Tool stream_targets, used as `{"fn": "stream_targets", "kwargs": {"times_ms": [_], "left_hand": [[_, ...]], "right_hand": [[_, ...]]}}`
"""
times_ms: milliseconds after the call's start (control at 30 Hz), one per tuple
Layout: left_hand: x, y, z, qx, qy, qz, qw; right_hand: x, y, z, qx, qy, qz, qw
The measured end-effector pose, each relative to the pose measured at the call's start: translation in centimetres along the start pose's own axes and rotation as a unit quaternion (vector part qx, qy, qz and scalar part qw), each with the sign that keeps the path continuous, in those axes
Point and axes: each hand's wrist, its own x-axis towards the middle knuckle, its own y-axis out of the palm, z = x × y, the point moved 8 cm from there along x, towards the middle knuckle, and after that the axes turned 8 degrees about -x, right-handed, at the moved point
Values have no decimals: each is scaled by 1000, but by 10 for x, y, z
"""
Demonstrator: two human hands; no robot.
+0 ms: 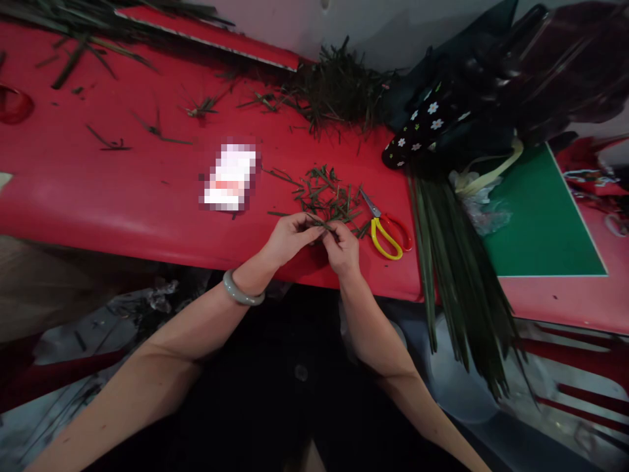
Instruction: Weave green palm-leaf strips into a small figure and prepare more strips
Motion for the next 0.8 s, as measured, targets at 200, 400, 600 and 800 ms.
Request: {"fn": "stream_targets", "kwargs": {"times_ms": [200,400,600,800], "left_hand": [[0,-4,-1,32,18,-17,999],[0,-5,-4,45,31,-24,998],[3,-7,-1,-5,15,-37,999],[1,-2,-2,-62,-2,-3,998]], "right_hand": [[0,-4,7,-25,-33,-16,999],[-1,-6,14,-49,-66,-26,996],[-1,-8,15,-54,-66,-44,995],[1,-9,7,-22,-42,-50,998]]}}
